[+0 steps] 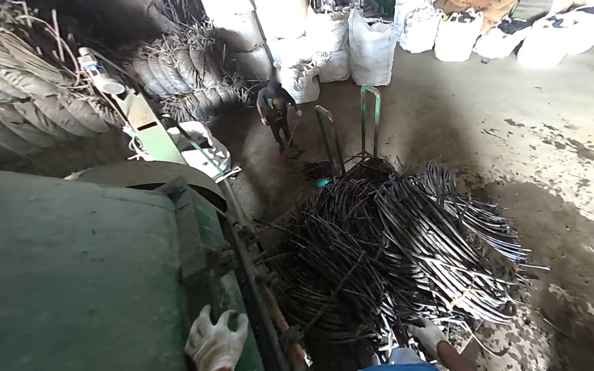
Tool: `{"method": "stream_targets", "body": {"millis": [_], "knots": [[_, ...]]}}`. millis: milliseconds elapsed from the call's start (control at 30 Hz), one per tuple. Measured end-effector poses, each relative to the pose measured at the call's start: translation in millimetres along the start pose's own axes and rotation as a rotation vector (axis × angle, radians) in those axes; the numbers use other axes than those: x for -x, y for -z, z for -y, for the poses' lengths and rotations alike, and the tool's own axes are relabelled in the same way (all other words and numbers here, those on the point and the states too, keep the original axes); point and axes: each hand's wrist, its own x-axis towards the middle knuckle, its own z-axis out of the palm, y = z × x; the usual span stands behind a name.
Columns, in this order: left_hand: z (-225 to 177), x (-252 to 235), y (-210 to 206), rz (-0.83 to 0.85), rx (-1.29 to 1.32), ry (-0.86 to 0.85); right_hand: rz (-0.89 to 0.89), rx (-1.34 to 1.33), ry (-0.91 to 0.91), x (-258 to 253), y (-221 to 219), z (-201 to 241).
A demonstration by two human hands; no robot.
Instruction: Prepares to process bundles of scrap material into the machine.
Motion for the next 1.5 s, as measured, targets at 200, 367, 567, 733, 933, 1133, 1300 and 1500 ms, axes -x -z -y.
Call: {"method": "stream_targets", "body": {"millis": [200, 367, 567, 733, 933, 1133, 1300, 1500], "knots": [[-1, 0, 0, -0.001, -0.012, 0.0, -0.001, 0.008, 0.002, -5, -2, -2], [-2, 1, 2, -0.001, -0.005, 0.006, 0.004, 0.018, 0.002, -8, -3, -3], [-2, 0, 5, 0.0, -0.006, 0.008, 0.012, 0.001, 0.003, -6, -3, -1], [-2, 1, 6, 0.005, 0.004, 0.002, 0.008, -0.034, 0.005, -7, -4, -1], [-2, 1, 5, 0.0, -0.004, 0.001, 0.003, -0.001, 0.007, -11, -3, -2], [-2, 1, 4, -0.01, -0.005, 0.004, 0.01, 0.001, 0.001, -11, -2, 0], [-3, 2, 6, -0.004, -0.027, 0.016, 0.017, 0.023, -0.008, -10, -1, 1], [-3, 2, 5, -0.002, -0.031, 0.005, 0.019, -0.015, -0.006, -8, -1, 1]]}}
